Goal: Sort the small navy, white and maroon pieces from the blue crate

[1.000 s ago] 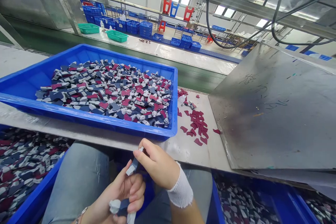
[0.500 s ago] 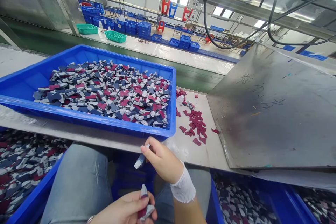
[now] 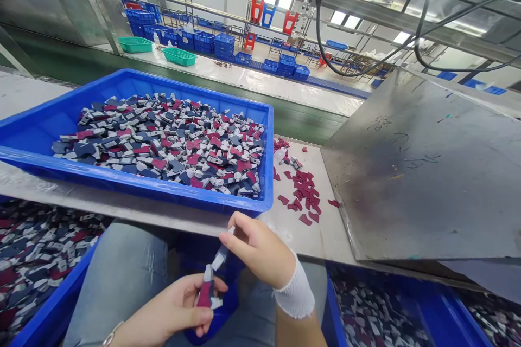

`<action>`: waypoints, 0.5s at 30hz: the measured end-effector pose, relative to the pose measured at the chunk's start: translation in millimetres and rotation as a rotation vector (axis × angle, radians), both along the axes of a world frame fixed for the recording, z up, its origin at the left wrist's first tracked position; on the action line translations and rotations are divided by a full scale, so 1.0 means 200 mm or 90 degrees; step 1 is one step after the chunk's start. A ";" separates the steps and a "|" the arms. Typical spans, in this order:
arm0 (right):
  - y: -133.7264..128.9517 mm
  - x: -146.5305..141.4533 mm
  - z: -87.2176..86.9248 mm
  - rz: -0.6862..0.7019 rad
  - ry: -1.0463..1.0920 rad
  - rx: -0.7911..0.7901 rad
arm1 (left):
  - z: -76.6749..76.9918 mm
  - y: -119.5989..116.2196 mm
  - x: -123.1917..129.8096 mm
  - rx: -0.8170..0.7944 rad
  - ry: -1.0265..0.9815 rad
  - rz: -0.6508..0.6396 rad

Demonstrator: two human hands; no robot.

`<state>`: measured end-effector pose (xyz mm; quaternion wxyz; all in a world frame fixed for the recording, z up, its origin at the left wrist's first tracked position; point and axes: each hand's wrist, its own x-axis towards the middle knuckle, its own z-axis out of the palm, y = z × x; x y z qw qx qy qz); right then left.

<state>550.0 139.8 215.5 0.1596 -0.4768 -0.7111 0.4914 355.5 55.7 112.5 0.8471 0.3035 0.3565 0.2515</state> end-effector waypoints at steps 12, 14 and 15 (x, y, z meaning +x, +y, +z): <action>0.21 -0.03 0.24 -0.090 -0.106 0.280 | 0.08 0.05 -0.08 -0.038 -0.204 0.190; 0.13 -0.07 0.20 -0.021 -0.099 0.229 | 0.07 0.05 -0.08 -0.094 -0.297 0.192; 0.09 -0.09 0.18 0.012 -0.093 0.194 | 0.06 0.04 -0.09 -0.109 -0.334 0.185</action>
